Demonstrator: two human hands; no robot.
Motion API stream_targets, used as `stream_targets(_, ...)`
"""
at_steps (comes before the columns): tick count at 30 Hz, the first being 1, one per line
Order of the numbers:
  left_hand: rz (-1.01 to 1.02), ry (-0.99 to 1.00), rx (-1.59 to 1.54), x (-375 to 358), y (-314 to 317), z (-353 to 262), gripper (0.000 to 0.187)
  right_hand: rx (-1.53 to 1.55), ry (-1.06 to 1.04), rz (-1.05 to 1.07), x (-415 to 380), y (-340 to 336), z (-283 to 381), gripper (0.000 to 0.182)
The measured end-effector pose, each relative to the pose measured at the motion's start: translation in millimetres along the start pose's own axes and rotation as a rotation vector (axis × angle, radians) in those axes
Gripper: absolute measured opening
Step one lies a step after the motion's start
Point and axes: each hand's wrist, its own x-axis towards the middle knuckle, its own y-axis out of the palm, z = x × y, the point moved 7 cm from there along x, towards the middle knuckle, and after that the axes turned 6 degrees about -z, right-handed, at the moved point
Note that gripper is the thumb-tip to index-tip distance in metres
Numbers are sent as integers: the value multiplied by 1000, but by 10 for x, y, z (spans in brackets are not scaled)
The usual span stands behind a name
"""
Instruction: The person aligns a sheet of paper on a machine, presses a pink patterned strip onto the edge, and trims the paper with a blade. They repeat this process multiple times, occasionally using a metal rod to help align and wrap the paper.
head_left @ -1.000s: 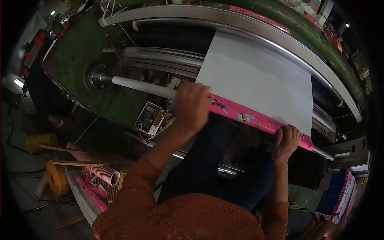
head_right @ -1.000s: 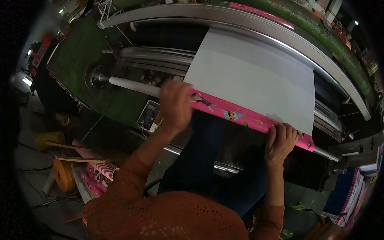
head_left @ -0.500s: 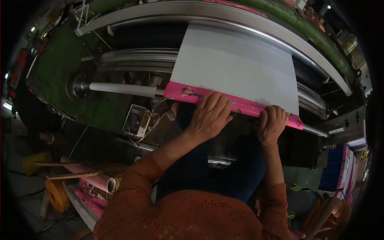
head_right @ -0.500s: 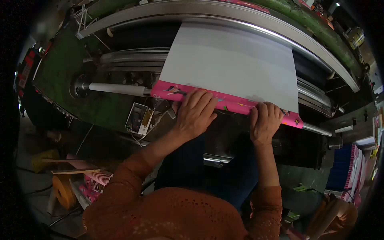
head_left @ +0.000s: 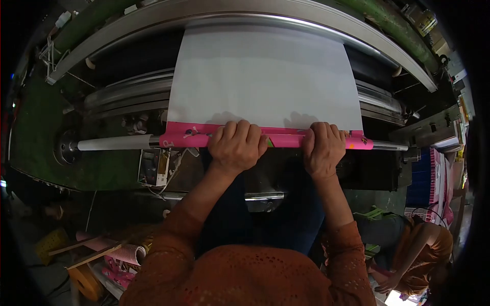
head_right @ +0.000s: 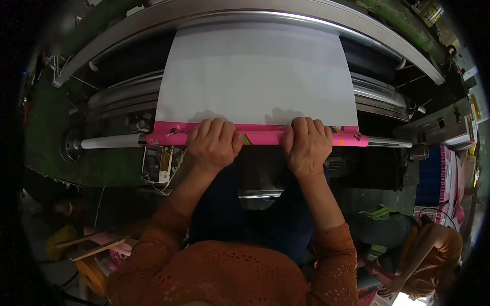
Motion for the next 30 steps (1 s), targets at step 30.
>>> stream_targets(30,183,-192,-64,222,210,-393,17,42,3,-45,108,35,185,18)
